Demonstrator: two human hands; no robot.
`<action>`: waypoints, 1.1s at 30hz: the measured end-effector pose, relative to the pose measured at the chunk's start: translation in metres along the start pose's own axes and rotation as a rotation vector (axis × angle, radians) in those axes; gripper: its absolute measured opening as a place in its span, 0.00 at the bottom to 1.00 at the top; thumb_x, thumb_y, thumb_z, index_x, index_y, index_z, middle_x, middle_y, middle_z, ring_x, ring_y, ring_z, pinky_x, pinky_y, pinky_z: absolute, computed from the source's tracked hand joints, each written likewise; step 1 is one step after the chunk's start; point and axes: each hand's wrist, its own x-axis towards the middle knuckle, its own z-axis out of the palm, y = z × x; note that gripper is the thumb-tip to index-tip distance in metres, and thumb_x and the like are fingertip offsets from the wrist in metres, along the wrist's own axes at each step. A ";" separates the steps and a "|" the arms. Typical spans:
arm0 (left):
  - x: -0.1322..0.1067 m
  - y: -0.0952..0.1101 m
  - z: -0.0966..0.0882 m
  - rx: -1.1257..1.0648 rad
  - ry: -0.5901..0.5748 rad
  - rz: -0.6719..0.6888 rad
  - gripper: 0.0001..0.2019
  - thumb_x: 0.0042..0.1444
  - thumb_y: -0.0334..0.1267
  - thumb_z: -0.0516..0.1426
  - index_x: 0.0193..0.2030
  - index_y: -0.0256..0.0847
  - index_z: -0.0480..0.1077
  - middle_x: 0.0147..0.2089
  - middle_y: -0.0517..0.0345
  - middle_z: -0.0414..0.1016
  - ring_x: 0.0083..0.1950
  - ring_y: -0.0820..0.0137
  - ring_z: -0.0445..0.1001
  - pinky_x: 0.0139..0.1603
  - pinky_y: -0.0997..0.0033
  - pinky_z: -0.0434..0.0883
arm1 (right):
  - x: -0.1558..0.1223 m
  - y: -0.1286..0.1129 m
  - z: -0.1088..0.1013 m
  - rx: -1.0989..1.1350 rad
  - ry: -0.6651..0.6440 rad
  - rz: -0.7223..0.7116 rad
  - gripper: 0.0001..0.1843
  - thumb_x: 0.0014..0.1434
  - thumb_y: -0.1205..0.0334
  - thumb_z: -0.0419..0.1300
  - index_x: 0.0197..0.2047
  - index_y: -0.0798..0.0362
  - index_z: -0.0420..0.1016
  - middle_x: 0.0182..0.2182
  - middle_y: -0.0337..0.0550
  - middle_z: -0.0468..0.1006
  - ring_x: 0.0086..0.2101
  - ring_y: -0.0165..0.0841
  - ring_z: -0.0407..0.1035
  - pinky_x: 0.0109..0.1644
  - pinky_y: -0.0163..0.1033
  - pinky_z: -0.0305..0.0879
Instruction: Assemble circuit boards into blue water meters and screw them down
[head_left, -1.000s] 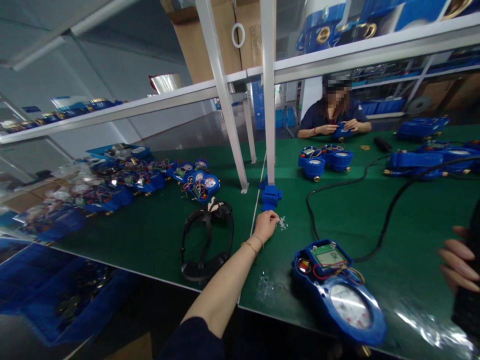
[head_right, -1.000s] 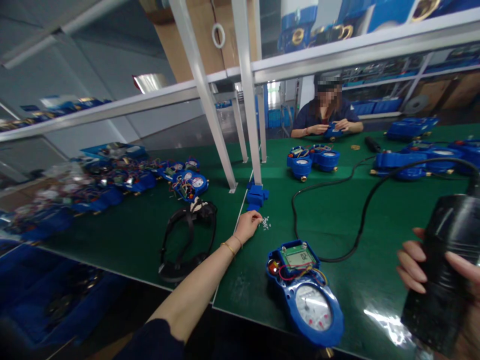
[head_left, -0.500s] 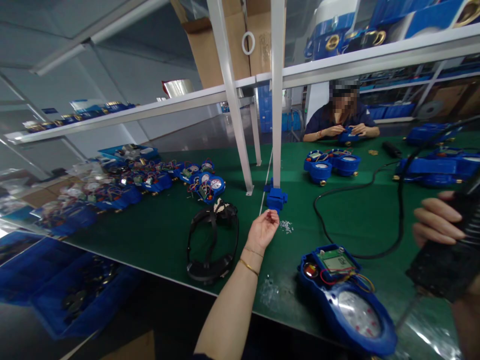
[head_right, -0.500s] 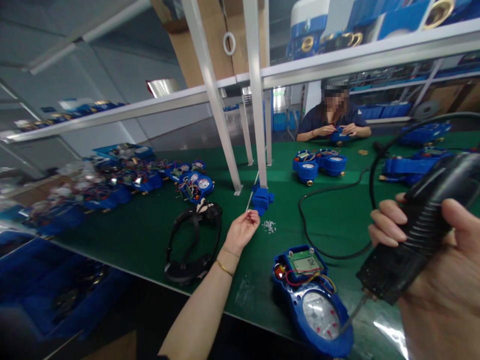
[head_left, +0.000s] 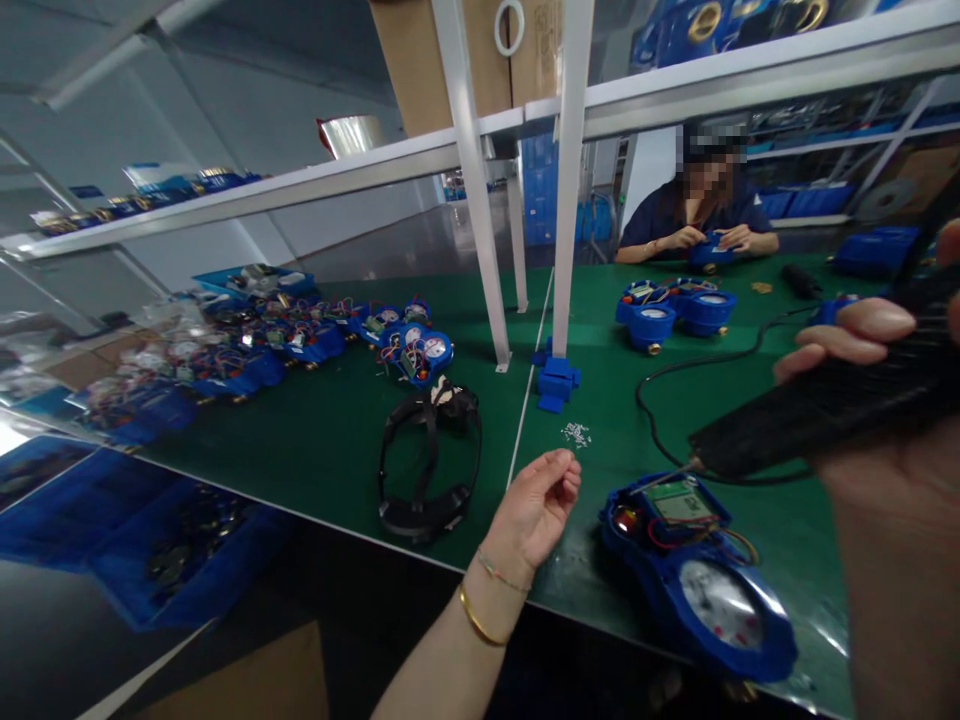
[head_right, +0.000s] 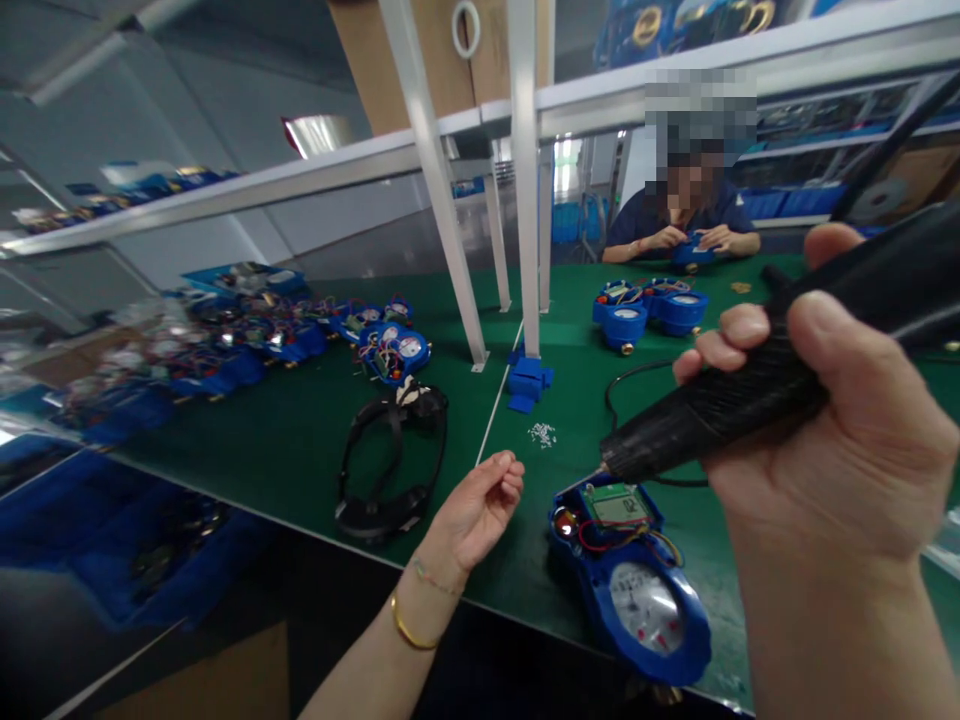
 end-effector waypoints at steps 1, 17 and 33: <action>-0.004 -0.001 0.000 -0.010 0.008 -0.011 0.08 0.61 0.20 0.56 0.32 0.29 0.72 0.28 0.54 0.73 0.25 0.82 0.72 0.27 0.90 0.73 | -0.005 0.000 0.005 0.063 -0.016 0.057 0.26 0.47 0.57 0.74 0.51 0.42 0.77 0.27 0.34 0.64 0.26 0.26 0.61 0.33 0.36 0.68; -0.024 -0.012 0.009 -0.055 0.068 -0.090 0.10 0.61 0.19 0.56 0.30 0.29 0.72 0.27 0.53 0.74 0.23 0.81 0.74 0.25 0.90 0.73 | -0.036 -0.006 0.051 0.040 0.119 0.071 0.20 0.40 0.62 0.70 0.36 0.46 0.67 0.17 0.28 0.58 0.19 0.27 0.47 0.24 0.36 0.51; -0.021 -0.029 0.012 0.164 0.038 0.131 0.31 0.31 0.56 0.75 0.31 0.28 0.75 0.28 0.54 0.74 0.26 0.81 0.67 0.25 0.85 0.66 | -0.044 -0.004 0.044 0.033 0.133 0.038 0.12 0.47 0.65 0.64 0.36 0.47 0.71 0.18 0.30 0.61 0.19 0.26 0.52 0.25 0.34 0.57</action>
